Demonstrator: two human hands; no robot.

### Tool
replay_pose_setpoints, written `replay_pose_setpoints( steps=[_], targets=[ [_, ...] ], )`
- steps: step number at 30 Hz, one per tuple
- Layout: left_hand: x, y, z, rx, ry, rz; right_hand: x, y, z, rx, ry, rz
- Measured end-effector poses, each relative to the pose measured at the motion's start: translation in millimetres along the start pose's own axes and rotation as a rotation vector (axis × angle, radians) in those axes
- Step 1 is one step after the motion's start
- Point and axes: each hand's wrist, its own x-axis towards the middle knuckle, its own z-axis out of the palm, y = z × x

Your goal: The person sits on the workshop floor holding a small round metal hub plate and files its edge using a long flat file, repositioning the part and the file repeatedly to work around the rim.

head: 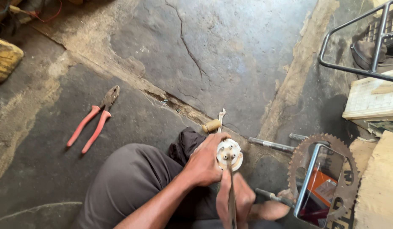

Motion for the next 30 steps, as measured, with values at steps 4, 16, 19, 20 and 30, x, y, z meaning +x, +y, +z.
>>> replay_pose_setpoints(
  steps=[4, 16, 19, 20, 30],
  targets=[
    [6, 1, -6, 0.028, -0.02, -0.021, -2, 9, 6, -0.016, 0.002, 0.176],
    [5, -2, -8, -0.009, -0.037, -0.029, 9, 17, 0, 0.013, -0.089, 0.114],
    [7, -3, -8, 0.019, -0.024, -0.011, 6, 26, -1, 0.035, -0.13, -0.036],
    [7, -3, -8, 0.031, -0.039, -0.001, 6, 29, -1, -0.064, -0.155, -0.043],
    [8, -6, -6, 0.041, -0.029, -0.004, 19, 26, -18, 0.038, -0.198, -0.28]
  ],
)
